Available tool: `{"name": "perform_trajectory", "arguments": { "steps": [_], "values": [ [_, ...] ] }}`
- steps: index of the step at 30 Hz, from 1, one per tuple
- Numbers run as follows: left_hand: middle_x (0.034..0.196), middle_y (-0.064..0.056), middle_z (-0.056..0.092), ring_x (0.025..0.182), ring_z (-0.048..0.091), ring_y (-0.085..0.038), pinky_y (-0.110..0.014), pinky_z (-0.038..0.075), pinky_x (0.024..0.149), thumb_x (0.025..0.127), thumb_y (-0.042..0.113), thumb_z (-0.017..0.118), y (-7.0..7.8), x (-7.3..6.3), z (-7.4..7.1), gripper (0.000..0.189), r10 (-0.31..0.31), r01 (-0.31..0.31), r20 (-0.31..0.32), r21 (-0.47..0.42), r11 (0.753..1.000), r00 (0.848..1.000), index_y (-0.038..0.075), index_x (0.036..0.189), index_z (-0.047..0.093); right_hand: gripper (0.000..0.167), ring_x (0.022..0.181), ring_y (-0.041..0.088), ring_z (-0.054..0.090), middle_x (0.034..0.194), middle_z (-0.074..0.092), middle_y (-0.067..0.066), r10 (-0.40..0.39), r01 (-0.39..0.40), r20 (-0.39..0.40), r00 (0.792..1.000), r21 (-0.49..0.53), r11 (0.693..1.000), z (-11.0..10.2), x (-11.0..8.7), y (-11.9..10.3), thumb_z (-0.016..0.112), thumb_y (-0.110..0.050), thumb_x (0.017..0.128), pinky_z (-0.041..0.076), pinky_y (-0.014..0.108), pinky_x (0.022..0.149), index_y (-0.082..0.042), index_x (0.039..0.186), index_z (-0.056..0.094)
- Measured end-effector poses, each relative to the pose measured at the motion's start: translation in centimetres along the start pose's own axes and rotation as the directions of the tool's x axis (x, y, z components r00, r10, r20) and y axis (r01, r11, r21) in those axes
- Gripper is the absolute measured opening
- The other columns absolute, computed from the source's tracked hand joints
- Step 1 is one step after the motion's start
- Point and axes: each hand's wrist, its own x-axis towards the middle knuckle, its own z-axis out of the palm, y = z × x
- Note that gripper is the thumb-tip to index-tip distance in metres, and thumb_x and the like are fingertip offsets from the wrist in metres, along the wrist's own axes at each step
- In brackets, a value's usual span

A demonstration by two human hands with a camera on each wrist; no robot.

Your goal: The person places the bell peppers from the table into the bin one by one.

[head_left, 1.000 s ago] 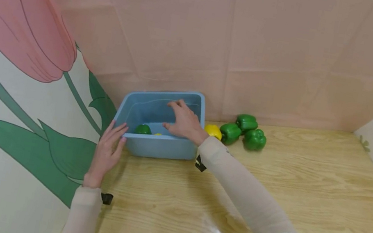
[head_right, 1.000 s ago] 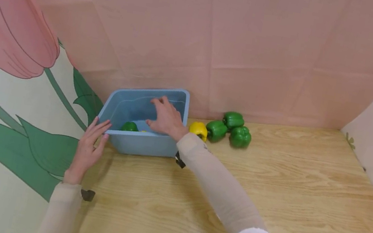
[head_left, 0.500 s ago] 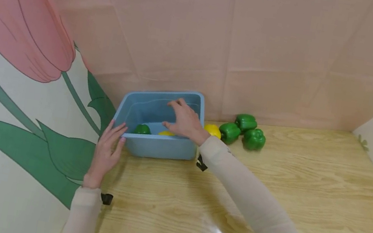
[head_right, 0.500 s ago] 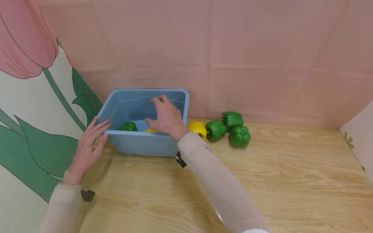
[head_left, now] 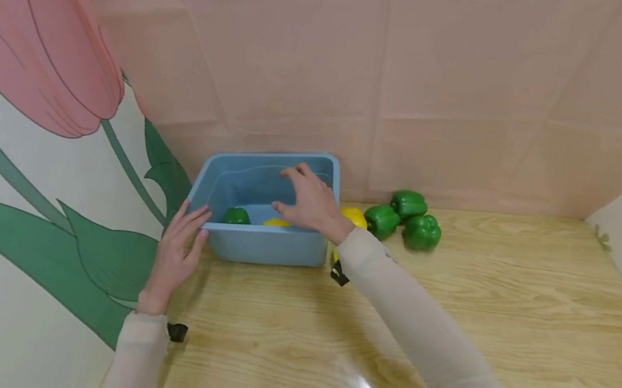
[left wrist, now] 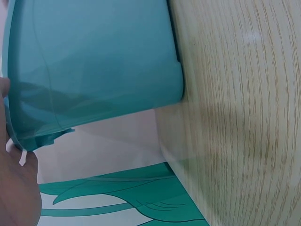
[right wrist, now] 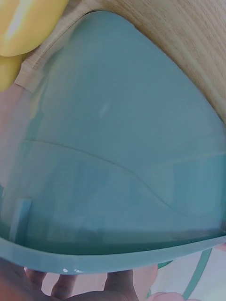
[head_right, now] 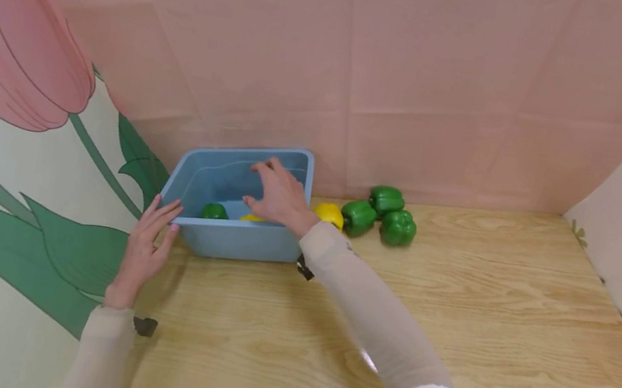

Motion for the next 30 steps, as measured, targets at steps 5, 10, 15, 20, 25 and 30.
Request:
{"name": "perform_trajectory", "arguments": {
  "steps": [5, 10, 15, 20, 25, 30],
  "values": [
    [0.152, -0.015, 0.063, 0.155, 0.037, -0.049, -0.062, 0.029, 0.130, 0.103, 0.001, 0.065, 0.0, 0.0, 0.0, 0.040, 0.003, -0.003, -0.003, 0.001, 1.000, 1.000, 0.007, 0.143, 0.068, 0.067, 0.122, 0.029, 0.065, 0.151, 0.054, 0.008, 0.001, -0.001, -0.004, 1.000, 0.000, 1.000, -0.6, -0.4, 0.0, 0.077, -0.043, 0.097, 0.060, 0.048, 0.096, -0.016, 0.154, 0.055],
    [0.150, -0.016, 0.065, 0.154, 0.038, -0.051, -0.062, 0.029, 0.130, 0.102, 0.001, 0.067, 0.1, 0.0, 0.0, 0.039, -0.009, 0.009, -0.008, -0.008, 1.000, 1.000, 0.006, 0.140, 0.070, 0.066, 0.125, 0.029, 0.063, 0.151, 0.054, 0.008, -0.007, 0.007, -0.002, 1.000, 0.003, 1.000, -1.0, -0.9, 0.0, 0.076, -0.044, 0.098, 0.060, 0.047, 0.098, -0.015, 0.153, 0.056],
    [0.151, -0.016, 0.064, 0.155, 0.037, -0.050, -0.064, 0.029, 0.129, 0.103, 0.003, 0.066, 0.3, 0.0, -0.2, 0.038, -0.022, 0.022, 0.005, -0.004, 1.000, 1.000, 0.007, 0.141, 0.069, 0.064, 0.127, 0.028, 0.062, 0.150, 0.055, 0.007, -0.013, 0.013, -0.008, 1.000, -0.009, 1.000, -1.5, -1.4, -0.1, 0.076, -0.043, 0.097, 0.060, 0.046, 0.099, -0.015, 0.152, 0.057],
    [0.151, -0.016, 0.063, 0.156, 0.037, -0.049, -0.065, 0.028, 0.129, 0.104, 0.003, 0.064, 0.3, 0.0, -0.3, 0.038, -0.023, 0.022, 0.010, 0.010, 1.000, 1.000, 0.006, 0.142, 0.068, 0.062, 0.125, 0.028, 0.063, 0.149, 0.056, 0.008, -0.034, 0.034, -0.013, 0.999, -0.003, 0.999, -1.9, -1.8, -0.2, 0.077, -0.041, 0.098, 0.061, 0.046, 0.096, -0.013, 0.150, 0.059],
    [0.152, -0.016, 0.063, 0.156, 0.037, -0.050, -0.064, 0.028, 0.130, 0.105, 0.004, 0.064, 0.4, 0.1, -0.3, 0.037, -0.023, 0.023, 0.012, 0.001, 1.000, 1.000, 0.004, 0.141, 0.068, 0.059, 0.123, 0.029, 0.063, 0.146, 0.056, 0.007, -0.040, 0.041, -0.024, 0.999, 0.010, 0.999, -2.4, -2.2, -0.4, 0.077, -0.040, 0.098, 0.062, 0.045, 0.092, -0.014, 0.148, 0.061],
    [0.153, -0.016, 0.062, 0.158, 0.035, -0.047, -0.062, 0.027, 0.131, 0.106, 0.007, 0.063, 0.4, 0.1, -0.2, 0.036, -0.039, 0.039, 0.036, -0.001, 0.999, 0.999, 0.004, 0.142, 0.068, 0.057, 0.123, 0.029, 0.063, 0.145, 0.057, 0.008, -0.057, 0.058, -0.040, 0.998, 0.025, 0.998, -2.9, -2.9, -0.3, 0.078, -0.038, 0.097, 0.060, 0.046, 0.098, -0.013, 0.146, 0.062]
  ]
}}
